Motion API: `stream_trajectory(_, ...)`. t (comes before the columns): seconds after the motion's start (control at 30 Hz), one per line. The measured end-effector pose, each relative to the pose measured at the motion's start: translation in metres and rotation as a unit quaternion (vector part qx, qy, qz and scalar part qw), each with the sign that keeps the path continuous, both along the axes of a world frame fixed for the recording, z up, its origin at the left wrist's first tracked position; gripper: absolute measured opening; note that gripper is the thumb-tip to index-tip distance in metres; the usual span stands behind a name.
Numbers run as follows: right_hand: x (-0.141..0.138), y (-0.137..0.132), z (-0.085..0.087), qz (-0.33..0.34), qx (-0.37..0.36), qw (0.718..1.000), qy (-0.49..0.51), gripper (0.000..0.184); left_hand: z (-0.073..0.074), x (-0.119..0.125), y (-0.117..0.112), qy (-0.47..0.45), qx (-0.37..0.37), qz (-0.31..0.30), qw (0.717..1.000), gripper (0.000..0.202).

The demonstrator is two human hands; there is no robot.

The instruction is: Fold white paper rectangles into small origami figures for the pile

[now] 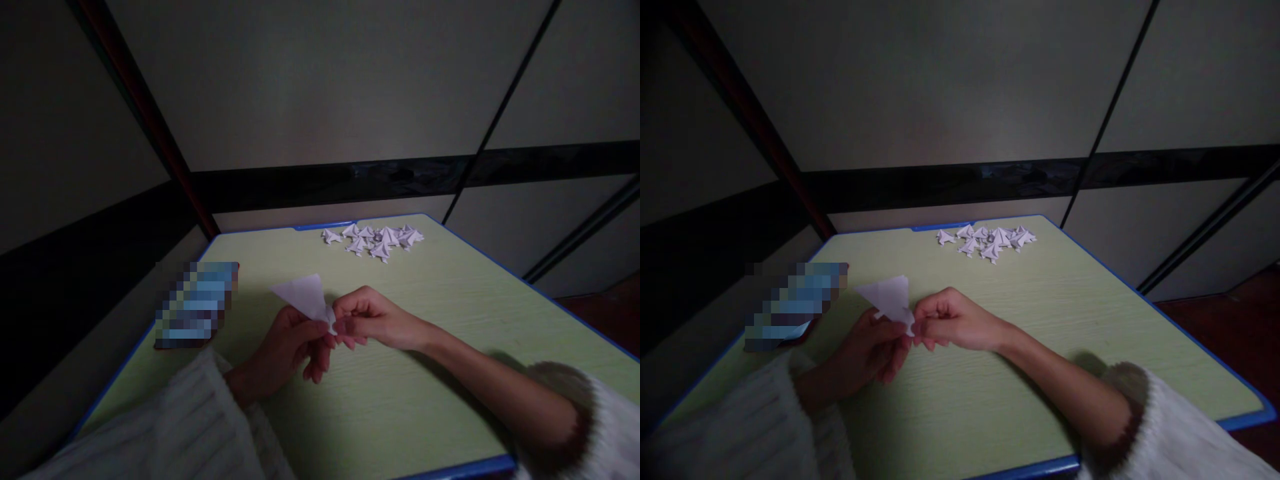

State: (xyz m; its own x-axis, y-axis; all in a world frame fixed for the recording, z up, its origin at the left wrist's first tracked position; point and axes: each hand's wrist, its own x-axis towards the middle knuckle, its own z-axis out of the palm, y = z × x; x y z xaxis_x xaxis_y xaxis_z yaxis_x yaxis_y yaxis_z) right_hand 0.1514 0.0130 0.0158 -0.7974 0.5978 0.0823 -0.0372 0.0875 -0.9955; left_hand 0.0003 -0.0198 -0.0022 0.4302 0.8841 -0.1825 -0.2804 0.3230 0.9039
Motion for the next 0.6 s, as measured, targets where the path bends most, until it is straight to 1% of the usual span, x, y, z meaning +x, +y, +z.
stream_trajectory(0.17,0.001,0.001,0.0,0.008,-0.004,1.0,-0.015,0.011,-0.002,-0.002,0.001,-0.002,-0.006,-0.03,1.0,0.016)
stream_trajectory(0.23,0.001,0.001,0.0,0.01,-0.006,1.0,-0.024,0.011,-0.002,-0.003,0.0,0.01,-0.004,-0.025,1.0,0.016)
stream_trajectory(0.4,0.0,0.0,0.0,0.003,-0.002,0.999,-0.032,0.009,0.003,0.0,-0.001,0.033,-0.008,0.011,0.999,0.014)
stream_trajectory(0.5,-0.002,-0.003,-0.002,-0.032,0.022,0.999,-0.013,0.009,0.007,0.002,-0.003,0.032,-0.022,0.03,0.999,0.014)
stream_trajectory(0.6,-0.004,-0.008,-0.004,-0.077,0.066,0.995,0.007,0.011,0.009,0.002,-0.006,0.02,-0.04,0.052,0.998,0.016)
